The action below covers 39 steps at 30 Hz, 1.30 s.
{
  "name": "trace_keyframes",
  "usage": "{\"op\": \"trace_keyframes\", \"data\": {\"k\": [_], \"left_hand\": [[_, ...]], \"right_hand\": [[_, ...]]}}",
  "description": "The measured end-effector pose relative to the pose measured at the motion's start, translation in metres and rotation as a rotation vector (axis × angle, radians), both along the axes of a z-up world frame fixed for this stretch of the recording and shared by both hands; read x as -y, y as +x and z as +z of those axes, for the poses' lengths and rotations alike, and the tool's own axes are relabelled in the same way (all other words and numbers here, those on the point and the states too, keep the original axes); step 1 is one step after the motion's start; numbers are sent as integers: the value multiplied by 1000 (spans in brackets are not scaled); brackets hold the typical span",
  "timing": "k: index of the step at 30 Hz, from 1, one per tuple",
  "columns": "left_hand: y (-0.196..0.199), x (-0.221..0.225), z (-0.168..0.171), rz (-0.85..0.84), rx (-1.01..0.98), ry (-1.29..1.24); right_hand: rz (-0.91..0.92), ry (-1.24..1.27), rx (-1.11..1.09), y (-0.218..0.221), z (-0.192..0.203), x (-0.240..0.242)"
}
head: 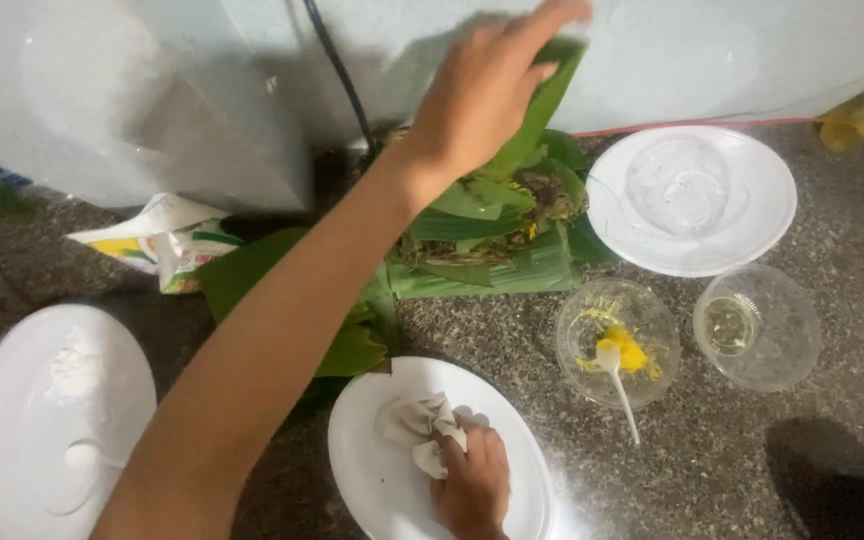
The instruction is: Wiping and cleaning banana leaves with a cloth on a kitchen counter.
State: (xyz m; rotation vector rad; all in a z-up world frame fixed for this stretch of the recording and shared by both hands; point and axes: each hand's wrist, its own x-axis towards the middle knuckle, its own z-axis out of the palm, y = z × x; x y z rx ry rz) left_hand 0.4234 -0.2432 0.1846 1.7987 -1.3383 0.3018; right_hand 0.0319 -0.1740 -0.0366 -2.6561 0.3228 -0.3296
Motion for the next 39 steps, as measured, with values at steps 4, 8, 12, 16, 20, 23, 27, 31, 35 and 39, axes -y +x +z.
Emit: {"op": "trace_keyframes", "data": {"k": [4,8,12,16,20,23,27,31,35,39], "left_hand": [[-20,-45,24,103,26,-139],[-67,-119,34,205,-107,-301],[-127,-170,16,370,-483,-435],[-161,-196,1,681,-850,-601],[-177,-198,-3,700,-883,-700],[-182,-179,1,690,-1016,-624],[-156,-129,-34,678,-883,-424],[-109,-83,-64,588,-1048,-469],[-88,-66,-103,799,-688,-106],[-168,-61,-116,792,-347,136]], "right_hand": [[13,-23,123,6,15,-1],[-6,-39,113,6,17,-4],[36,-29,30,-1,8,-2],[37,-50,-7,-7,-3,-3],[10,-39,-66,-10,-10,-2],[47,-46,-29,-7,-4,-1],[45,-50,-20,-7,-3,0],[48,-9,-14,-7,-3,0],[59,12,45,-2,7,1],[54,21,74,-1,7,2]]}}
